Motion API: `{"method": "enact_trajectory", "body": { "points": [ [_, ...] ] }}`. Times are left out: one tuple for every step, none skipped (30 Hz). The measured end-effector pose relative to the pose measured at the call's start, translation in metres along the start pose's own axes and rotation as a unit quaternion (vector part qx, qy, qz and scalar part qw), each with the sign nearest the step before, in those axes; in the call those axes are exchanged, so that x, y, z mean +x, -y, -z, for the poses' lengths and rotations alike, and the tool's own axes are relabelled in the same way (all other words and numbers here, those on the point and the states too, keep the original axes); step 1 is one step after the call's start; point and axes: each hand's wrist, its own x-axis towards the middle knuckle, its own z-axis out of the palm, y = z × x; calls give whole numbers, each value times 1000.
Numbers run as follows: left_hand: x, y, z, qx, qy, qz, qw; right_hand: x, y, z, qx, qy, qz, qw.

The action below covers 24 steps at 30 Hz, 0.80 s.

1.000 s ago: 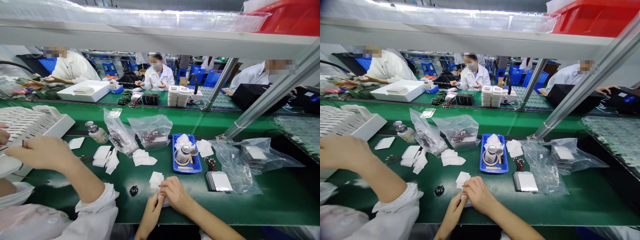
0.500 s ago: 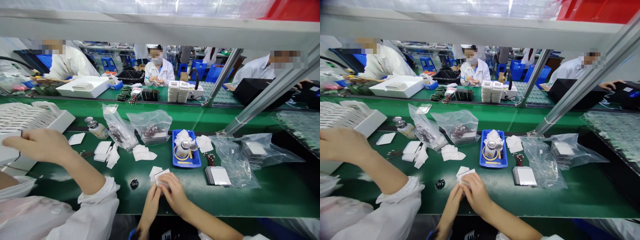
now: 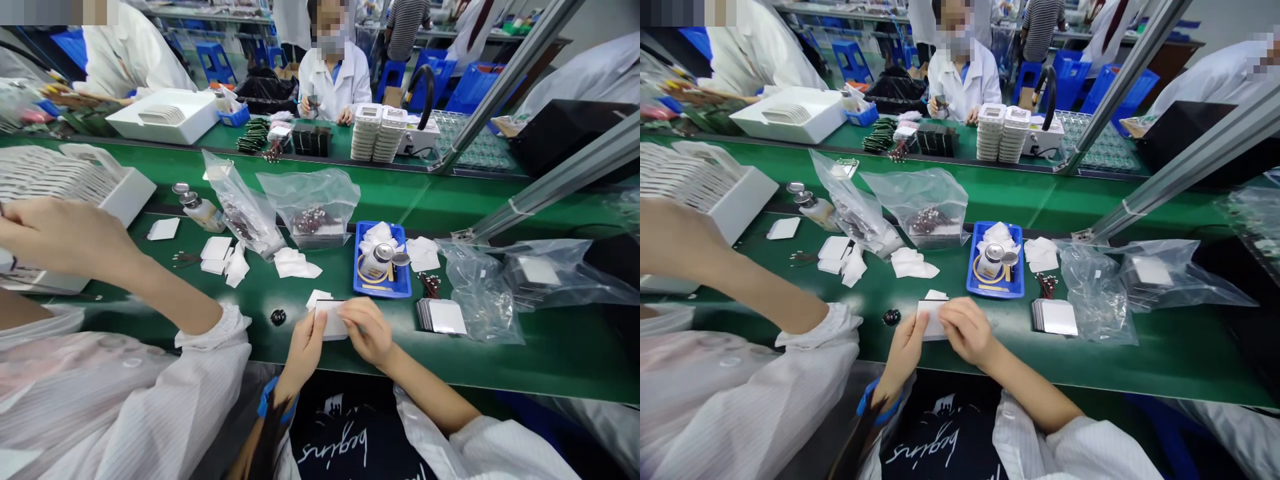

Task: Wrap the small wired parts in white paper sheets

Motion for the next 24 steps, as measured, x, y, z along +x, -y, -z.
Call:
{"method": "enact_trajectory", "body": {
  "points": [
    [-1, -4, -1, 10, 11, -14, 1000, 5, 0, 2, -15, 4, 5, 1000],
    [-2, -7, -1, 19, 17, -28, 999, 9, 0, 3, -28, 10, 12, 999],
    [-3, -9, -1, 25, 18, -40, 999, 12, 0, 4, -38, 17, 19, 999],
    [-3, -10, -2, 29, 16, -50, 998, 14, 0, 5, -43, 23, 26, 998],
    [-3, -11, -2, 30, 14, -57, 998, 16, 0, 5, -49, 27, 30, 998],
    [-3, -11, -1, 28, 12, -59, 998, 16, 1, 5, -56, 29, 29, 998],
    [-3, -10, -1, 24, 12, -56, 998, 15, 1, 4, -65, 29, 25, 997],
    [-4, -9, -1, 18, 13, -50, 999, 14, 1, 4, -71, 27, 16, 997],
    [-4, -9, 0, 9, 13, -42, 999, 12, 1, 3, -76, 26, 3, 997],
    [-5, -8, 0, 1, 13, -32, 999, 10, 1, 3, -79, 25, -9, 997],
    [-5, -7, 0, -8, 13, -24, 1000, 8, 1, 2, -80, 25, -18, 996],
    [-6, -7, 0, -17, 14, -18, 1000, 7, 1, 1, -80, 24, -24, 996],
    [-6, -6, 0, -24, 16, -15, 999, 6, 1, -1, -80, 23, -28, 996],
    [-6, -6, 0, -29, 19, -14, 999, 5, 1, -2, -81, 21, -31, 996],
    [-5, -5, 0, -30, 20, -15, 999, 4, 1, -3, -82, 19, -34, 996],
    [-4, -4, 0, -28, 19, -14, 999, 4, 1, -4, -81, 18, -35, 996],
    [-3, -3, 0, -24, 13, -12, 1000, 4, 1, -4, -81, 21, -35, 996],
    [-2, -2, -1, -19, 6, -9, 1000, 4, 2, -4, -80, 26, -34, 996],
    [-2, 0, -1, -14, -3, -8, 1000, 4, 2, -4, -78, 33, -31, 996],
    [-2, 2, -1, -8, -9, -8, 1000, 4, 3, -3, -77, 42, -29, 996],
    [-3, 4, -2, -2, -7, -12, 1000, 3, 3, -1, -75, 49, -27, 996],
    [-3, 6, -2, 7, 2, -20, 1000, 2, 1, 1, -70, 55, -29, 996],
    [-4, 7, -2, 17, 22, -31, 999, 2, -2, 2, -65, 62, -31, 995],
    [-4, 7, -2, 26, 49, -47, 997, 1, -6, 3, -61, 75, -32, 995]
  ]
}}
